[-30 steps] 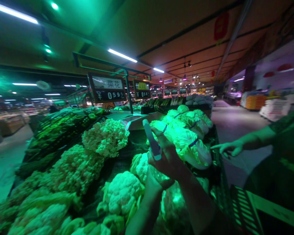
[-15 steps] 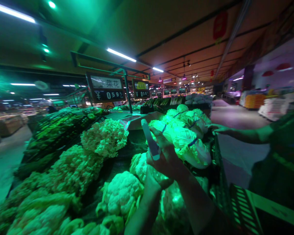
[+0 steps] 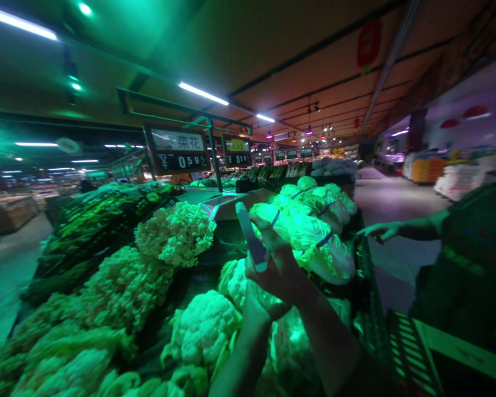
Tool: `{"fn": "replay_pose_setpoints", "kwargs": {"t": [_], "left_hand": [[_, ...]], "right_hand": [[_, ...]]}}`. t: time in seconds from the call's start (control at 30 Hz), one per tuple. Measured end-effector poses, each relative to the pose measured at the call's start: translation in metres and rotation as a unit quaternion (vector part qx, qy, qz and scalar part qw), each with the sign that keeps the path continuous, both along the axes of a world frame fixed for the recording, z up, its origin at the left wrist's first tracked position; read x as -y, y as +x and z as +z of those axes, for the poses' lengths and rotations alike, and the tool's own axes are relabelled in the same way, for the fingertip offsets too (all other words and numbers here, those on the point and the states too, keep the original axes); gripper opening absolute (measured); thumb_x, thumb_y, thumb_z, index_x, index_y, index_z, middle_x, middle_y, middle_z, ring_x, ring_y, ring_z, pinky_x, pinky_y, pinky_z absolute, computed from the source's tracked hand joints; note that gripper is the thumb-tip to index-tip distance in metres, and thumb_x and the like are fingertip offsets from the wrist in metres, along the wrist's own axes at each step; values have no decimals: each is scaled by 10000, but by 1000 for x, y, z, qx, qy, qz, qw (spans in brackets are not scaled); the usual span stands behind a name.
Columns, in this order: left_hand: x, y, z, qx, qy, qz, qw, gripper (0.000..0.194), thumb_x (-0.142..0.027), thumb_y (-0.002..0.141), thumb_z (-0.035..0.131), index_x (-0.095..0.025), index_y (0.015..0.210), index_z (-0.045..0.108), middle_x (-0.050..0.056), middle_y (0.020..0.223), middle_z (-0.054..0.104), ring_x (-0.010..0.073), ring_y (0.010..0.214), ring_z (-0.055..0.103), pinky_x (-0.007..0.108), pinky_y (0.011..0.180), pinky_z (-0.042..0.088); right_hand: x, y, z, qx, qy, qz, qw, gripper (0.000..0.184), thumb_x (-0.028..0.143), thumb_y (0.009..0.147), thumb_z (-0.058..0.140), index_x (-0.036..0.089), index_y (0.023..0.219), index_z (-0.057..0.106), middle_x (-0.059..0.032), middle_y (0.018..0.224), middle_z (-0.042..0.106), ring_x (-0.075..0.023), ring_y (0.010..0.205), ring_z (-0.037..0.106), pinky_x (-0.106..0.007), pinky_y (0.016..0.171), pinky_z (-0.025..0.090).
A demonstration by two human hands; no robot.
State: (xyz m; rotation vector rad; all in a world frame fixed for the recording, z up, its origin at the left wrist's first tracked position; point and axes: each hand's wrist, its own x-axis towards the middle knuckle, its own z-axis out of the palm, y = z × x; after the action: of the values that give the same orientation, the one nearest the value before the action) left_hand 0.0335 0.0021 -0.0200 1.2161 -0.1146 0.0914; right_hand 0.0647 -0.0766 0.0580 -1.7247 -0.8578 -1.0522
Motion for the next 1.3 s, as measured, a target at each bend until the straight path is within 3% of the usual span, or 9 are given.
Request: {"fn": "replay_pose_setpoints", "kwargs": {"t": [0.13,0.27,0.4,0.53,0.77,1.03,1.2,1.3], "left_hand": [[2,-4,6,-12,-8,2,1000,954,-308,500,932,-205,1361,536,131,1175,775,391,1310,647,477,1047,586],[1,-3,6,-10,2,6,1000,959,-320,448,944,-179,1322,574,155,1213,764,419,1436,535,472,1087,559],[1,-2,5,-8,-2,3,1000,921,-315,471,937,-170,1309,585,153,1170,770,417,1402,568,467,1003,606],[1,-3,7,-8,-5,3,1000,882,-284,487,932,-188,1294,589,112,1099,781,386,1342,621,454,1031,588],[0,-7,8,18,14,-10,1000,801,-322,574,901,-178,1304,606,112,1161,782,342,1373,589,439,1159,476],[0,-9,8,22,10,-19,1000,780,-343,591,907,-202,1305,627,99,1164,787,317,1304,631,413,1151,471],[1,-11,11,22,13,-24,999,782,-372,612,902,-192,1321,627,105,1183,784,315,1370,588,414,1172,460],[1,-11,12,26,16,-24,999,814,-394,604,908,-192,1336,617,115,1197,780,322,1384,576,426,1170,458]], "right_hand": [[0,1,-2,18,-7,-18,1000,691,281,822,582,160,1489,447,-77,964,598,-179,702,527,-357,733,536],[1,2,-4,2,-7,-7,1000,697,289,812,593,160,1484,460,-39,870,586,-166,637,495,-319,629,499],[1,1,-2,14,-10,3,1000,678,245,819,538,143,1484,455,-101,1060,636,-149,663,513,-316,620,485],[1,-2,1,-6,-10,20,1000,687,232,797,553,170,1475,457,-43,930,628,-145,627,502,-298,593,460],[0,2,-2,-5,-9,20,1000,722,310,808,624,187,1490,423,-41,906,596,-165,622,457,-348,693,522],[1,-2,2,-18,-9,11,1000,683,250,802,551,181,1472,441,-24,830,565,-160,591,450,-302,576,436],[-1,-4,4,-17,-9,22,1000,672,239,796,528,158,1457,446,-64,954,598,-155,630,475,-313,599,448],[0,-4,5,-28,-6,34,999,667,238,790,541,171,1447,455,-9,832,549,-147,582,454,-294,547,413]]}}
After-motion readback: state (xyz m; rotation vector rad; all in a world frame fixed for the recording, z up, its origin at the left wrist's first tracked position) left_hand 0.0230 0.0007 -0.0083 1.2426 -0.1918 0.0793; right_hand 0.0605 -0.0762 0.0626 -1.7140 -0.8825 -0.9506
